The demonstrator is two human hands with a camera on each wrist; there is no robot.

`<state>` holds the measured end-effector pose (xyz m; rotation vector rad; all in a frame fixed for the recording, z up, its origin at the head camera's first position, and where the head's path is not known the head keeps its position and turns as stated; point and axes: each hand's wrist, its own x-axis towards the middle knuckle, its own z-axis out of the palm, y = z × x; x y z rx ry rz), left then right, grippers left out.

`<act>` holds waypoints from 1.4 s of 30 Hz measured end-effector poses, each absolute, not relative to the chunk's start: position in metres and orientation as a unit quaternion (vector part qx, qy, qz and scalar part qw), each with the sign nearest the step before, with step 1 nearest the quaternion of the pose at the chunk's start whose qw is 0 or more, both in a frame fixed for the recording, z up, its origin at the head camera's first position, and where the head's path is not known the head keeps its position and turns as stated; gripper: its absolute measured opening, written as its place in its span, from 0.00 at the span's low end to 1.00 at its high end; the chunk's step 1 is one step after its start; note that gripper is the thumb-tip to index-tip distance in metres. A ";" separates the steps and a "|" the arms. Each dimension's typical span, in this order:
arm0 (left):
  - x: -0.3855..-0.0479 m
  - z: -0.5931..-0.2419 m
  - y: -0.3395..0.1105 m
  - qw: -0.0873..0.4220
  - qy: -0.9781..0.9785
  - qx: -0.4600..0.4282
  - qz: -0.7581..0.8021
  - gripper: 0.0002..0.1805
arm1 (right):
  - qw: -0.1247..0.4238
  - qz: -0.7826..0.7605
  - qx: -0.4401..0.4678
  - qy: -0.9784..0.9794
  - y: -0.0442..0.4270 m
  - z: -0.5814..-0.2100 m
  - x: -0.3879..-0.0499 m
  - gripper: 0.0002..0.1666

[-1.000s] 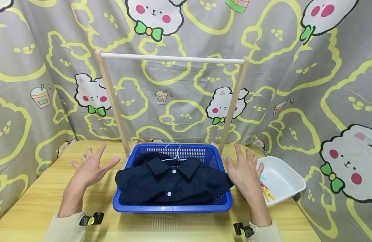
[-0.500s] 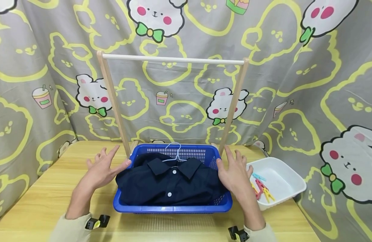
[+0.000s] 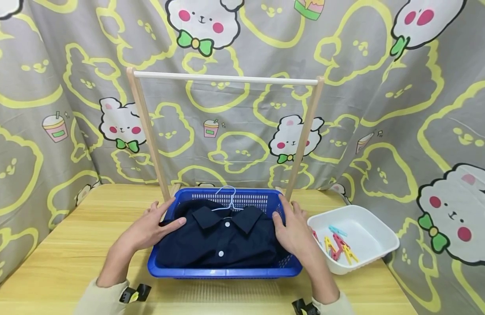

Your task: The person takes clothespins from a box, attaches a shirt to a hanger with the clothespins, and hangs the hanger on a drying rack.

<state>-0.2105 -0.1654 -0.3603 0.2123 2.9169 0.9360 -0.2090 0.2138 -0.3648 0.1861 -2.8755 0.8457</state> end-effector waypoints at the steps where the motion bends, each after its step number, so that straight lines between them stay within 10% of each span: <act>1: -0.210 -0.361 -0.165 0.038 0.948 0.074 0.306 0.52 | 0.073 0.280 0.068 -0.955 0.213 -0.365 -0.209 0.36; 27: -0.210 -0.365 -0.160 0.077 0.953 0.127 0.263 0.28 | 0.009 0.224 0.069 -0.972 0.210 -0.370 -0.206 0.27; 42: -0.209 -0.364 -0.156 0.045 0.958 0.121 0.258 0.22 | 0.068 0.217 0.077 -0.971 0.211 -0.374 -0.209 0.10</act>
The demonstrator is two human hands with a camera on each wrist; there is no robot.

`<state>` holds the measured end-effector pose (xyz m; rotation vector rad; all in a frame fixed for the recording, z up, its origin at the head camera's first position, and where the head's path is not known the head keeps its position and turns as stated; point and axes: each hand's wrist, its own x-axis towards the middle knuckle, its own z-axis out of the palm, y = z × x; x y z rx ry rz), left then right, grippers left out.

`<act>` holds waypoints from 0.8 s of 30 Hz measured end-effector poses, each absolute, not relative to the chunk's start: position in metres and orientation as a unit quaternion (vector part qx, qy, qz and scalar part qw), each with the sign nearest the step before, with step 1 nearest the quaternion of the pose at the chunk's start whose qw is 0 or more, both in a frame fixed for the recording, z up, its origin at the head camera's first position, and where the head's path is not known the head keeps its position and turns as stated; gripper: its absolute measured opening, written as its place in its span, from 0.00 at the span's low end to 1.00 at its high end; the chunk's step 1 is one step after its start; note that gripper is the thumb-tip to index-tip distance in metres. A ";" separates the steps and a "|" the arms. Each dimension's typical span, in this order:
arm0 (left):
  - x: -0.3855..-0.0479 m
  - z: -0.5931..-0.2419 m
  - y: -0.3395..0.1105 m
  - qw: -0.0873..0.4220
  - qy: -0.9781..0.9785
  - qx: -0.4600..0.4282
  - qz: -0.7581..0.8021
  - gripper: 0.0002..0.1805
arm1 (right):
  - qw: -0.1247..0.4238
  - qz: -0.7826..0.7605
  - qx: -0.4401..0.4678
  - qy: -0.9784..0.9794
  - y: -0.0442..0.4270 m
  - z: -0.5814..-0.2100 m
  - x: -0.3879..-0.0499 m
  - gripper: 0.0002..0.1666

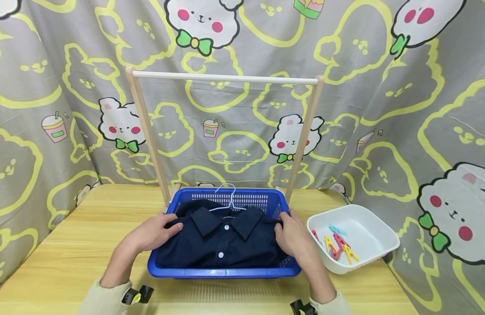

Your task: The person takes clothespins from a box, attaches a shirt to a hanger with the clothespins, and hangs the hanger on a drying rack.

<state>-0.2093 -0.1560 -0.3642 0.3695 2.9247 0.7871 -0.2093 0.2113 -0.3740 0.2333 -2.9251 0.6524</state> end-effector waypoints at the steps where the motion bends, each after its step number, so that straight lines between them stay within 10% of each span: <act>1: -0.210 -0.364 -0.156 0.040 0.957 0.122 0.259 0.21 | 0.071 0.216 0.079 -0.970 0.211 -0.374 -0.209 0.10; 24: -0.211 -0.355 -0.156 -0.063 0.938 0.115 0.321 0.14 | 0.154 0.258 0.051 -0.952 0.210 -0.363 -0.206 0.08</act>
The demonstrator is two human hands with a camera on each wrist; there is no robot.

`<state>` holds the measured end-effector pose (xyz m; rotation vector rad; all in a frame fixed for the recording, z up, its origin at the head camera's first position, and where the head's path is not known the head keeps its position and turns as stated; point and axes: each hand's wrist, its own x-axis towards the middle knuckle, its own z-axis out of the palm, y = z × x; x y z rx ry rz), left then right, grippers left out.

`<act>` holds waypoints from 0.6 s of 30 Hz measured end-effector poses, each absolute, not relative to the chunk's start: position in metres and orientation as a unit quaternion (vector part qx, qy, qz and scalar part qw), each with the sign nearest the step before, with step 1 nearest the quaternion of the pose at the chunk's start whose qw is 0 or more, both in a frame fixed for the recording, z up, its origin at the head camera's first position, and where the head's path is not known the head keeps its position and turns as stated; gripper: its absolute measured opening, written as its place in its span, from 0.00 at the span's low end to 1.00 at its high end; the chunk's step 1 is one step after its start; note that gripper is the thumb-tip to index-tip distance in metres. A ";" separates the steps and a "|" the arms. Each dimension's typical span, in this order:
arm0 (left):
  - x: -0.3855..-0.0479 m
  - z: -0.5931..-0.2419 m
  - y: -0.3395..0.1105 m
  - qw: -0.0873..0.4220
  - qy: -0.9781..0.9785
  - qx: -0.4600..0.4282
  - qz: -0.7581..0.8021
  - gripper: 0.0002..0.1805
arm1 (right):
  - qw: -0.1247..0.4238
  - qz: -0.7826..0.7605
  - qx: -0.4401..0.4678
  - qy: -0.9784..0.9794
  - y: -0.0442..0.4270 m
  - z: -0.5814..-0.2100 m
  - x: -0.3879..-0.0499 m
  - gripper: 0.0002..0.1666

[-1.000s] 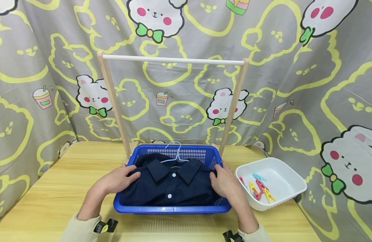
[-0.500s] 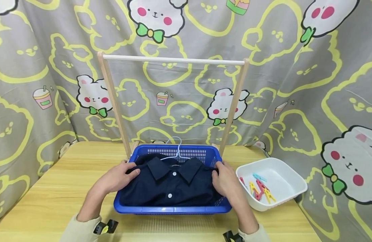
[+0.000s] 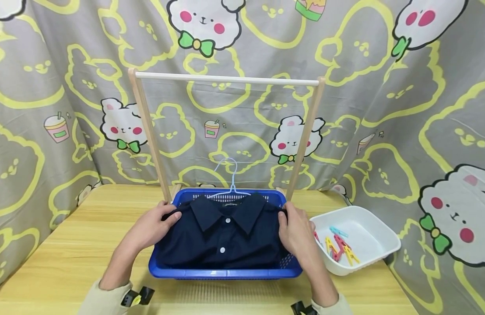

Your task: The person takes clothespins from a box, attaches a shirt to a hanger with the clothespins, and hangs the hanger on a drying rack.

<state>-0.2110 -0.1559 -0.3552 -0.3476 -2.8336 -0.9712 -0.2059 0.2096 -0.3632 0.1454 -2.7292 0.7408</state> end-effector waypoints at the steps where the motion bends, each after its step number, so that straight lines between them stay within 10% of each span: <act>1: -0.211 -0.355 -0.156 0.070 -0.937 -0.114 -0.323 0.14 | 0.160 0.259 0.051 -0.951 0.210 -0.363 -0.206 0.08; 18: -0.206 -0.344 -0.154 0.130 -0.926 -0.068 -0.347 0.15 | 0.190 0.295 0.041 -0.935 0.213 -0.359 -0.206 0.10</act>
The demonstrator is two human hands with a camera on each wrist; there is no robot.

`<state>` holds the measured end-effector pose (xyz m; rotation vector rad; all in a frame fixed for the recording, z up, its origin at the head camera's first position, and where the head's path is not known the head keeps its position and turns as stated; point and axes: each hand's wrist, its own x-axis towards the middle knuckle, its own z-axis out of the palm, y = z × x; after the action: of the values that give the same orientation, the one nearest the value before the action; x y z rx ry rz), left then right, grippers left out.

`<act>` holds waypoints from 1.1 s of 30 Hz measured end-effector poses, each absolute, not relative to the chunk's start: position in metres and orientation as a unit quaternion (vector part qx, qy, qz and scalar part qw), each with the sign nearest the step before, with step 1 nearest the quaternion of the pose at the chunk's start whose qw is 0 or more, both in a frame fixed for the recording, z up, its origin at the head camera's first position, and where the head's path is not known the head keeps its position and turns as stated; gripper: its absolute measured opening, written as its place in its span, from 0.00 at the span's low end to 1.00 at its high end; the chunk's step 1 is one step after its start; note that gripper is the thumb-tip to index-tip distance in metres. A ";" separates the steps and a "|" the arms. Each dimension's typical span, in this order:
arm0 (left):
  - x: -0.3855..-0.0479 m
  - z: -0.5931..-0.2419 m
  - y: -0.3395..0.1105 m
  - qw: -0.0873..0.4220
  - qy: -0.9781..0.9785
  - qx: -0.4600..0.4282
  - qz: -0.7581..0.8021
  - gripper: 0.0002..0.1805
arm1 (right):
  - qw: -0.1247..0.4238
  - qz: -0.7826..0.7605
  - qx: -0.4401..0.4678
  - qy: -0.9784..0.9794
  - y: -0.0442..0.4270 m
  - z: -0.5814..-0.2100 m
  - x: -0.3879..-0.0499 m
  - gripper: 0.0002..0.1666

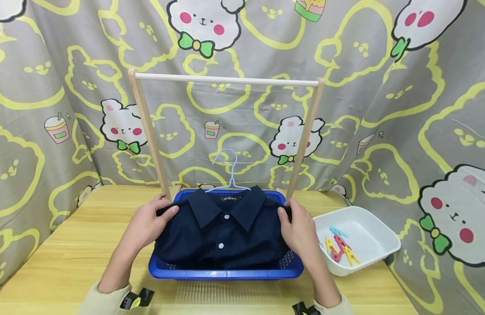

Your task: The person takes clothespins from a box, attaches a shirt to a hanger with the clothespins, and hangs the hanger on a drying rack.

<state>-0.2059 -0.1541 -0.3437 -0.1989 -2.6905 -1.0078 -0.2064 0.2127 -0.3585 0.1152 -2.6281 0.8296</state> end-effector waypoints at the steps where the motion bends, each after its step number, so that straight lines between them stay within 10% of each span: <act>1: -0.206 -0.343 -0.154 0.135 -0.925 -0.067 -0.349 0.15 | 0.191 0.302 0.034 -0.933 0.213 -0.357 -0.206 0.10; 33: -0.195 -0.317 -0.153 0.130 -0.878 -0.005 -0.460 0.18 | 0.201 0.436 -0.053 -0.876 0.211 -0.328 -0.203 0.19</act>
<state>-0.1953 -0.1528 -0.3174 -0.0150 -2.5517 -1.3375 -0.2029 0.2115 -0.3282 -0.1467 -2.4463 1.2174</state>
